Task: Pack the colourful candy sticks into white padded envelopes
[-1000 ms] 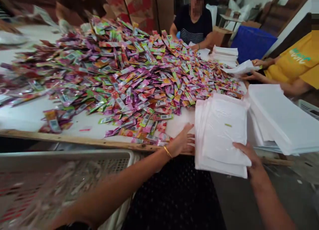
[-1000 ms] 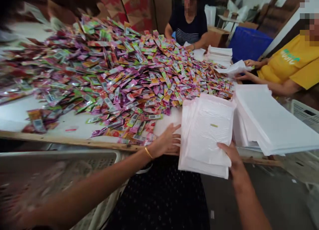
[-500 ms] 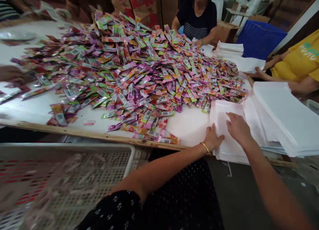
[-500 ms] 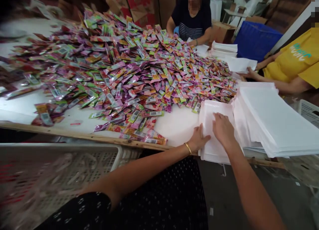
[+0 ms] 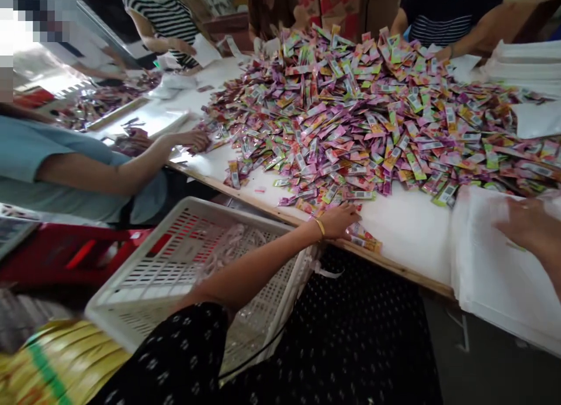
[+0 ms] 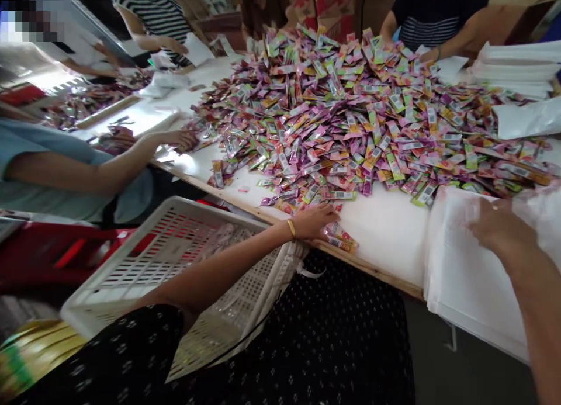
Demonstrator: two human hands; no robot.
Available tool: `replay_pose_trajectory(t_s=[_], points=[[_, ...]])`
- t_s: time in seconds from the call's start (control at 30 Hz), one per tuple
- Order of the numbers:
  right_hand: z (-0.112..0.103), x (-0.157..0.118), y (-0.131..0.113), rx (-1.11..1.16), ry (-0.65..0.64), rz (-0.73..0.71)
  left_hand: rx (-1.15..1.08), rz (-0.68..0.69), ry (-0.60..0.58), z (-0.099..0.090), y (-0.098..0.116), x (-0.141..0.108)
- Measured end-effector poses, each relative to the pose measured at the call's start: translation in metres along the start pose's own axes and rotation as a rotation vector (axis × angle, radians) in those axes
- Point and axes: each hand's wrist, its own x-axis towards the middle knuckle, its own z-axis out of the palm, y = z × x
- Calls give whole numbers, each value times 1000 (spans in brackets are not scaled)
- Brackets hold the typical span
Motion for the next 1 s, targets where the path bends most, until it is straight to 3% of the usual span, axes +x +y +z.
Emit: replay_pose_trajectory(t_s=[0.07, 0.13, 0.17, 0.27, 0.33, 0.4, 0.5, 0.57, 0.63, 0.7, 0.8, 0.87, 0.93, 1.0], points=[[-24, -24, -34, -16, 2, -10, -18, 21, 4, 5, -3, 6], [-37, -56, -80, 97, -2, -217, -12, -22, 33, 7, -4, 16], [-36, -73, -104, 168, -72, -301, -8, -58, 59, 7, -5, 22], [-12, -113, -172, 302, -470, -439, -9, -178, 145, 3, -11, 38], [12, -126, -205, 554, -560, -338, -36, -261, 180, 3, -10, 44], [32, -130, -226, 1006, -599, -121, -86, -343, 209, 7, 0, 46], [47, -125, -239, 1609, -614, 264, -212, -319, 208, 18, 27, 41], [50, -119, -239, 1705, -548, 473, -253, -203, 171, 20, 39, 38], [49, -114, -232, 1660, -483, 580, -185, -151, 202, 14, 39, 40], [49, -109, -224, 1609, -488, 591, -70, -206, 271, 1, 29, 45], [48, -105, -210, 1531, -498, 597, -5, -414, 329, -20, 8, 54], [49, -102, -205, 1425, -432, 556, -21, -551, 342, -28, -2, 58], [51, -96, -205, 1148, -290, 384, -28, -660, 303, -28, -5, 61], [52, -88, -211, 774, -172, 121, -28, -731, 233, -22, -2, 64]])
